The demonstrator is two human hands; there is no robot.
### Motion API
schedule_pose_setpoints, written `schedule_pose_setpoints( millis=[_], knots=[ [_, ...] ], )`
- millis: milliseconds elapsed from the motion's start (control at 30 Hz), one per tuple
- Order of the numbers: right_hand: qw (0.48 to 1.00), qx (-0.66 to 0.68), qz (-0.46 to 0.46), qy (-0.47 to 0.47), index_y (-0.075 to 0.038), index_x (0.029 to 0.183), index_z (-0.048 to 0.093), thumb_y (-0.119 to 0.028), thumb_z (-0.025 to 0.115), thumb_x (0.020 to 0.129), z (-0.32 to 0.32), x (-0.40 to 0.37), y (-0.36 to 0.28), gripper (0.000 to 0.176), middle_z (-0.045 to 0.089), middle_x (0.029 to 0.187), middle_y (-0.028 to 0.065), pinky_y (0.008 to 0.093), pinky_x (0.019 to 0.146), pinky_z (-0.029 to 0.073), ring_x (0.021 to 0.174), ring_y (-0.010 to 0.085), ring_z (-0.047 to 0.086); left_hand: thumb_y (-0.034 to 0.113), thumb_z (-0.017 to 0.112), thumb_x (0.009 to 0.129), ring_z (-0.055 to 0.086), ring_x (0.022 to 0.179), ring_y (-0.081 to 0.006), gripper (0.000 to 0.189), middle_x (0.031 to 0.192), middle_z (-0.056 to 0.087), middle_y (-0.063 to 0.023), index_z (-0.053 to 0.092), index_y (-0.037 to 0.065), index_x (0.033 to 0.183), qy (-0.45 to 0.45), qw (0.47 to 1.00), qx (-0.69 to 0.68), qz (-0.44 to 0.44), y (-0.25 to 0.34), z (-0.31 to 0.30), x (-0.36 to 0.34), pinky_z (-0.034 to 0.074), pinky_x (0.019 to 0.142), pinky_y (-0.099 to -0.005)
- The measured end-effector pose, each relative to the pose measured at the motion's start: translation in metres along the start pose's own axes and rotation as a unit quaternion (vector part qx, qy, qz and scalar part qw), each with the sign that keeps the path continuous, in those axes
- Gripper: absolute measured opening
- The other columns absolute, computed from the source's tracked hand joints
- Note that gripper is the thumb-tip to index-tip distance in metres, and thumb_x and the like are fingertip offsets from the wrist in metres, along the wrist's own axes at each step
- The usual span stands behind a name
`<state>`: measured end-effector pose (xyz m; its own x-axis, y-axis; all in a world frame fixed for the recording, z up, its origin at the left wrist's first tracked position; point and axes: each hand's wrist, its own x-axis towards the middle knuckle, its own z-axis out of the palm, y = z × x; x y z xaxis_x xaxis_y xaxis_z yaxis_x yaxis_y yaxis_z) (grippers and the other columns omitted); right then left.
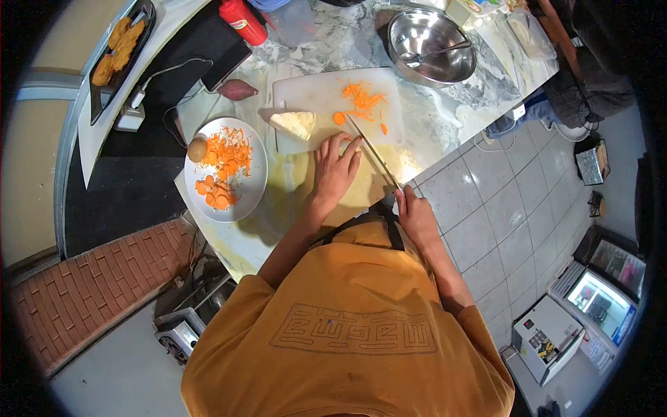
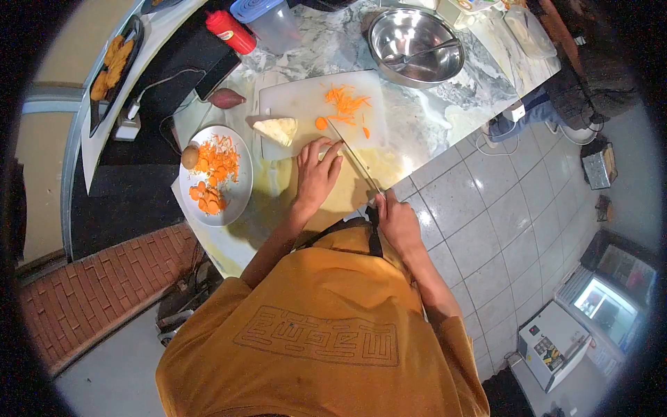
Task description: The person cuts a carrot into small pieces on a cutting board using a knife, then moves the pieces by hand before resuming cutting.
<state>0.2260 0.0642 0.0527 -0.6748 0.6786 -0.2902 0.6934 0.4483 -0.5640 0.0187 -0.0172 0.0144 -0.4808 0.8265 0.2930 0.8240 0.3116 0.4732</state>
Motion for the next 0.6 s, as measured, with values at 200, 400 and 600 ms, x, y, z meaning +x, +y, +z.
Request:
schedule_pose_setpoints(
  millis=[200,400,600],
  knots=[
    [1.0,-0.026,-0.007,-0.007,0.0,0.099,0.055,-0.035,0.045,0.103,-0.01,0.005,0.001,0.036,0.061,0.068,0.0312,0.0561,0.059,0.051,0.067,0.0504,0.062,0.021,0.064,0.09,0.047,0.114,-0.0291,0.038,0.122,0.051,-0.0059,0.062,0.017,0.127,-0.009,1.0,0.007,-0.002,-0.002,0.001,0.0,0.038,0.096,-0.0455],
    [0.999,-0.028,-0.029,-0.007,0.0,0.099,0.058,-0.033,0.048,0.102,-0.015,0.011,0.005,0.035,0.061,0.067,0.0304,0.0554,0.059,0.051,0.068,0.0494,0.062,0.019,0.063,0.091,0.047,0.114,-0.0293,0.038,0.122,0.051,-0.006,0.062,0.018,0.128,-0.003,1.0,0.0,0.001,-0.004,0.001,0.0,0.039,0.096,-0.0451],
    [0.999,-0.02,-0.029,-0.008,0.002,0.096,0.058,-0.032,0.049,0.102,-0.018,0.013,0.003,0.036,0.059,0.067,0.0302,0.0562,0.059,0.048,0.068,0.0504,0.06,0.017,0.063,0.091,0.048,0.113,-0.0286,0.037,0.121,0.053,-0.0048,0.063,0.018,0.128,0.006,1.0,-0.006,0.003,-0.006,0.002,0.0,0.039,0.096,-0.0448]
  ],
)
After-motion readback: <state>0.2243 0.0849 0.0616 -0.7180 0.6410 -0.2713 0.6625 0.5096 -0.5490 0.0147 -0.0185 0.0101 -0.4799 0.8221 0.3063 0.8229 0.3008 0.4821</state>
